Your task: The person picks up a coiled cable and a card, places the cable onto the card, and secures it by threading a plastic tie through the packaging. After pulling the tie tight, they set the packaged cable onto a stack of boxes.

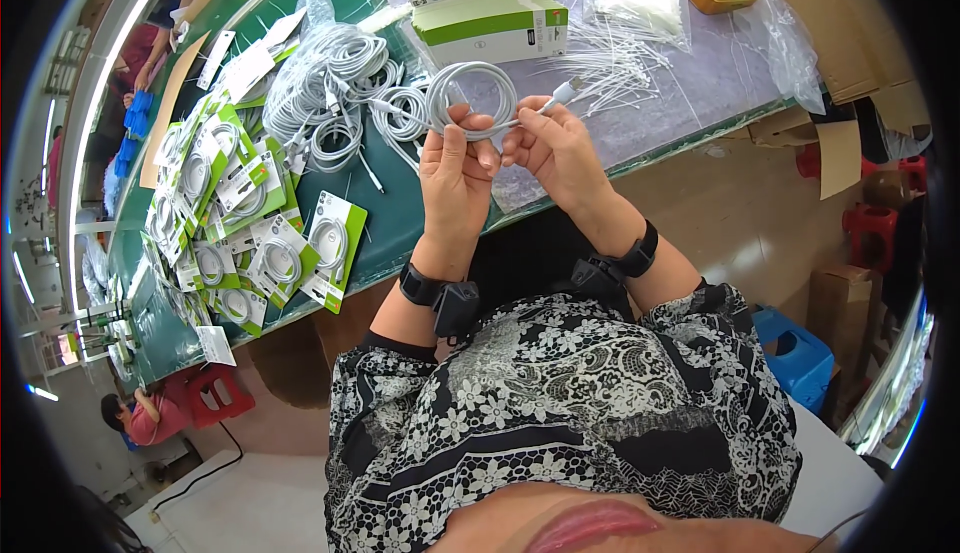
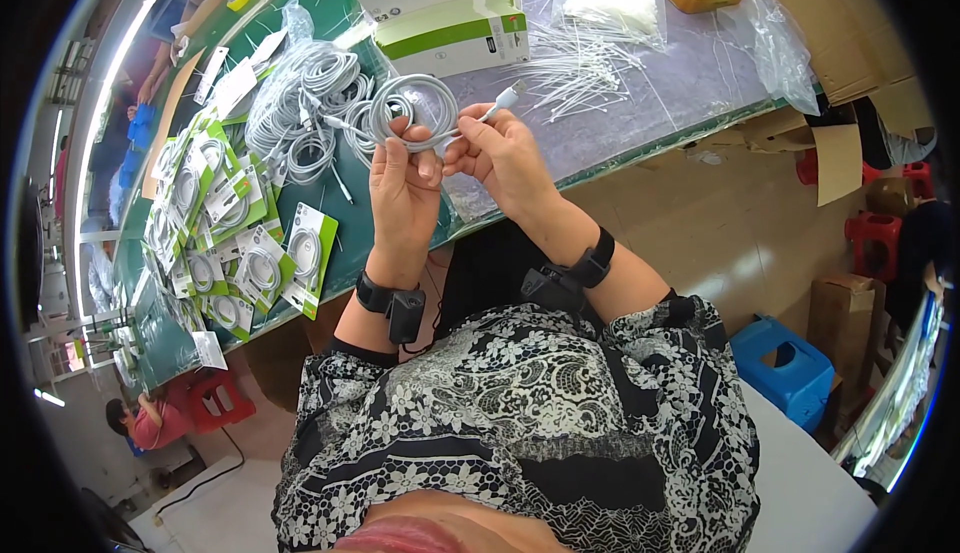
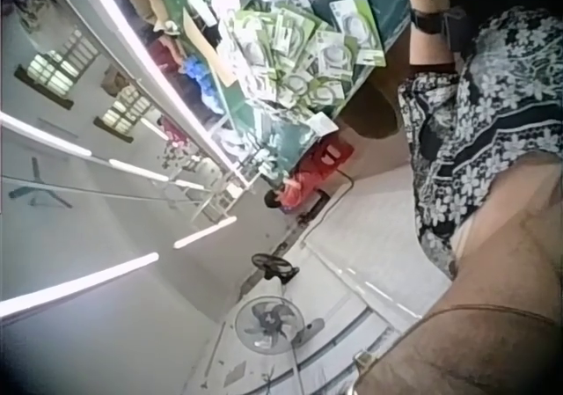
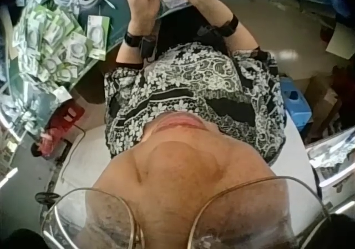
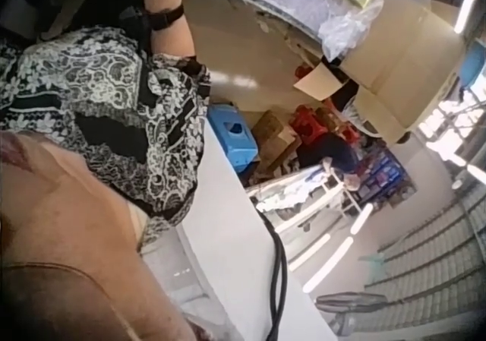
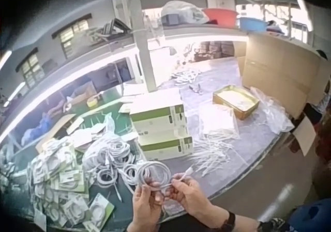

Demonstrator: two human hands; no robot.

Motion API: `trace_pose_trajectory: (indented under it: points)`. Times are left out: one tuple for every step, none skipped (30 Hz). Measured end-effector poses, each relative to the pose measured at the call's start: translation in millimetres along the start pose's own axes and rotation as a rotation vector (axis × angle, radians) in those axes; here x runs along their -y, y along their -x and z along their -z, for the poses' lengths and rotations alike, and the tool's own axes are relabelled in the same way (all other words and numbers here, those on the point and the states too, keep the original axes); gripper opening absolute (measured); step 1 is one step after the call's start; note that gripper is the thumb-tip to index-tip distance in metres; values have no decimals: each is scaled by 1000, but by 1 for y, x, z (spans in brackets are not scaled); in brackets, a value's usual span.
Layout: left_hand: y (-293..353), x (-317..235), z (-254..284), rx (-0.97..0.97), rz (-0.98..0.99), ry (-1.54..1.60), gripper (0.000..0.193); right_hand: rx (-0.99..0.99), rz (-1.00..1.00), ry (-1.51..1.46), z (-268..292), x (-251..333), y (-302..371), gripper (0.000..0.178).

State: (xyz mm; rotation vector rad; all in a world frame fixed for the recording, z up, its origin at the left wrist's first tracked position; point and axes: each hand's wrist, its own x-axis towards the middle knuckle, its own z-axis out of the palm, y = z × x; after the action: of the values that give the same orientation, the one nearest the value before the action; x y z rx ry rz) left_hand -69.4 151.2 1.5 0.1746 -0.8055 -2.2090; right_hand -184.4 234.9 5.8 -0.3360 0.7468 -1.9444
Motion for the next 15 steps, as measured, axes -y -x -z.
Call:
trace_pose_trajectory:
  points:
    - [1, 0, 1, 1, 3, -1, 28, 3, -22, 7, 1, 1, -1, 12]
    - [2, 0, 2, 16, 0, -36, 28, 6, -45, 16, 2, 2, -1, 12]
    - [3, 0, 3, 31, -3, -70, 28, 10, -69, 24, 2, 3, -1, 12]
    - [3, -1, 4, 45, -6, -105, 29, 9, -69, 24, 1, 5, 0, 12]
    - [3, -1, 4, 44, -6, -105, 29, -23, -54, 73, 1, 6, 0, 11]
    - [3, -2, 4, 48, 10, -119, 29, -54, -40, 122, 0, 6, 0, 11]
    - [3, -3, 4, 50, 22, -133, 30, -82, -28, 171, -1, 6, 0, 10]
    - [3, -4, 4, 52, 34, -147, 30, -79, -32, 172, 0, 5, 0, 10]
    - [3, -4, 3, 48, 30, -147, 30, -101, -9, 165, 1, 3, 0, 10]
    - [3, -3, 2, 50, 42, -137, 31, -123, 15, 158, 2, 1, 1, 9]
    - [3, -1, 1, 52, 53, -126, 32, -146, 38, 151, 3, 0, 1, 9]
    - [3, -1, 0, 55, 65, -115, 32, -143, 35, 152, 3, -1, 1, 9]
    - [4, -1, 0, 53, 62, -114, 32, -143, 35, 112, 3, -1, 1, 10]
    - [5, -2, 0, 52, 66, -120, 33, -142, 35, 72, 3, -1, 1, 11]
    - [7, -2, 0, 51, 70, -126, 33, -142, 35, 32, 3, -1, 1, 12]
